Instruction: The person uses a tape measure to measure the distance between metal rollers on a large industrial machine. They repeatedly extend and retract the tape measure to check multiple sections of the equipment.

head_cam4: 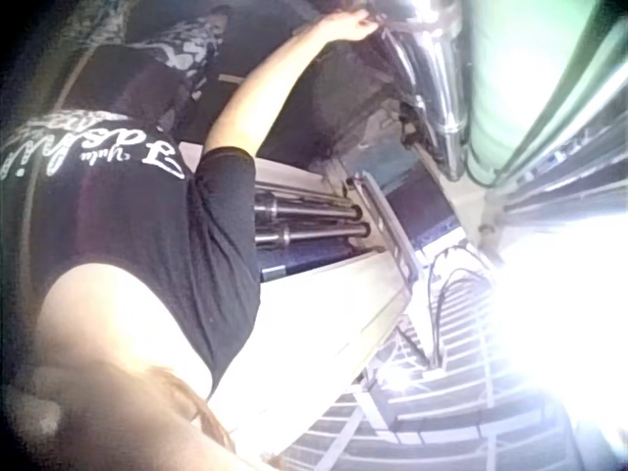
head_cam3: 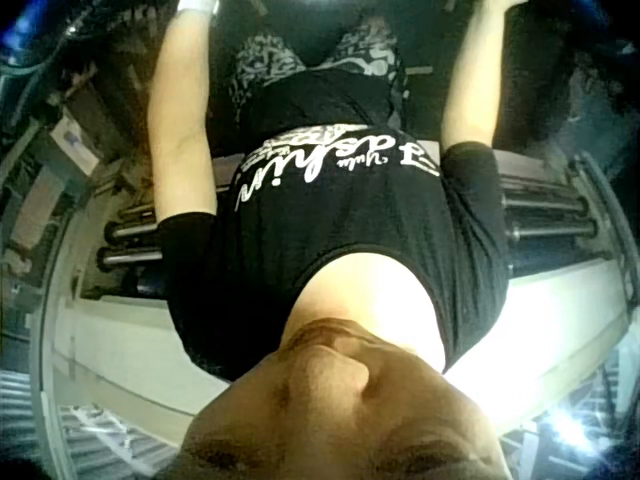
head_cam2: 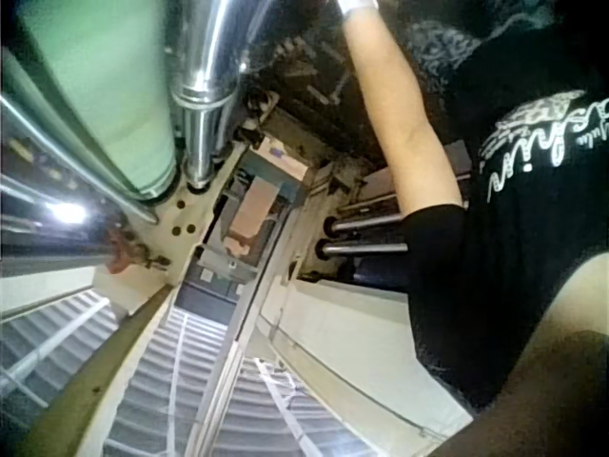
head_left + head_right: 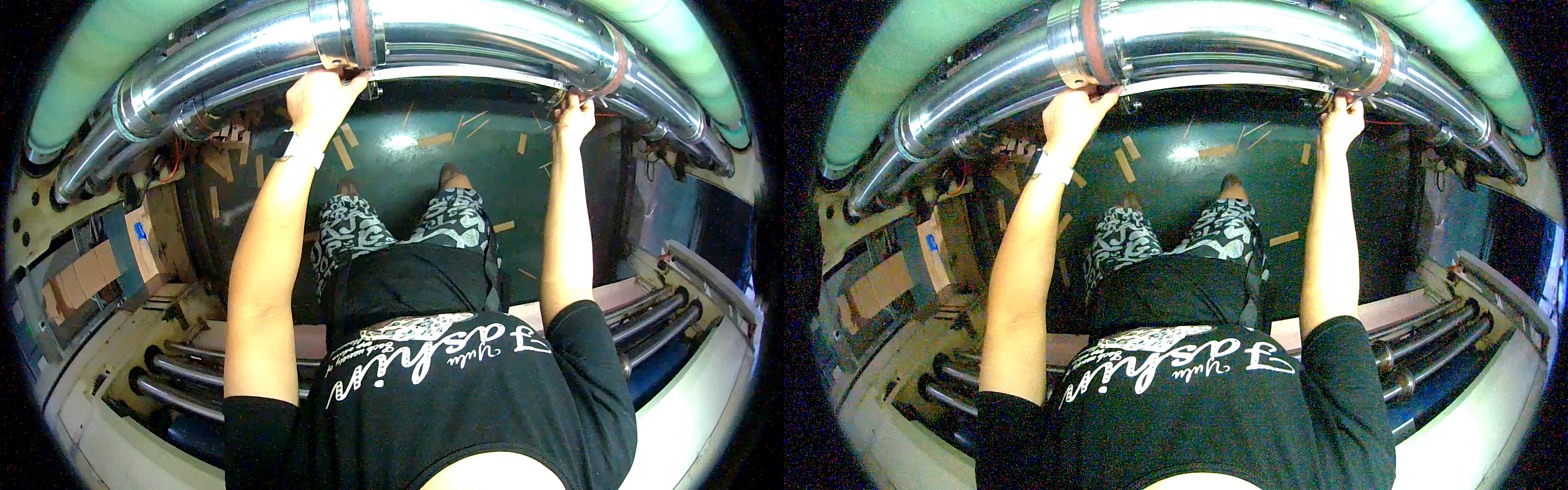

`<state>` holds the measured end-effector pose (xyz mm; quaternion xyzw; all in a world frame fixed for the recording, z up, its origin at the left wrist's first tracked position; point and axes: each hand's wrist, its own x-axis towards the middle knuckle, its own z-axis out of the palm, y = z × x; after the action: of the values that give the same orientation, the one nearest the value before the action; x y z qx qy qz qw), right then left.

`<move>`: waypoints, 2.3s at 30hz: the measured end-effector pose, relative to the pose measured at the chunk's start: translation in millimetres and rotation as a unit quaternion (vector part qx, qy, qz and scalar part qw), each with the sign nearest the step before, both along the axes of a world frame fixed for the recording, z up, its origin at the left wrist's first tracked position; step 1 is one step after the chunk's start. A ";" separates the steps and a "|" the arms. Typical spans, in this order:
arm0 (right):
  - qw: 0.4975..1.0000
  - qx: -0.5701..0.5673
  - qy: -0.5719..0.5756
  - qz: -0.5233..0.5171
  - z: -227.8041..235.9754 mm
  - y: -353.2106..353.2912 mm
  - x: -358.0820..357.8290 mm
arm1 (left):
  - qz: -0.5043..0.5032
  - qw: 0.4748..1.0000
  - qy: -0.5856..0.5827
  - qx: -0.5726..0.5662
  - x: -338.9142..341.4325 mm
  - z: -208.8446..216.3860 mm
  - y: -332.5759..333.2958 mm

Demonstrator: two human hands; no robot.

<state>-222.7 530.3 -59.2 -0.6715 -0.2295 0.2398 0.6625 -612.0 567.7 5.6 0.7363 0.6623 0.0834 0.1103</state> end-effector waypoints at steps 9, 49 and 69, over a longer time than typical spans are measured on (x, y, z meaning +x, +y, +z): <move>0.999 -0.006 -0.045 0.009 -6.2 -4.9 3.8 | -0.008 0.995 0.087 -0.052 -0.2 -0.7 4.5; 0.998 0.041 -0.027 0.045 -18.3 -17.7 14.4 | -0.038 0.999 0.014 0.003 1.1 14.4 -1.0; 0.828 -0.153 0.384 0.379 -76.0 -4.1 -224.9 | -0.072 0.994 0.037 0.078 -2.6 4.1 1.8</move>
<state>-447.5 526.1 -135.2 -0.4779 -0.1535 0.7430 0.4427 -614.7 569.5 9.7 0.7912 0.6025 0.0994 0.0343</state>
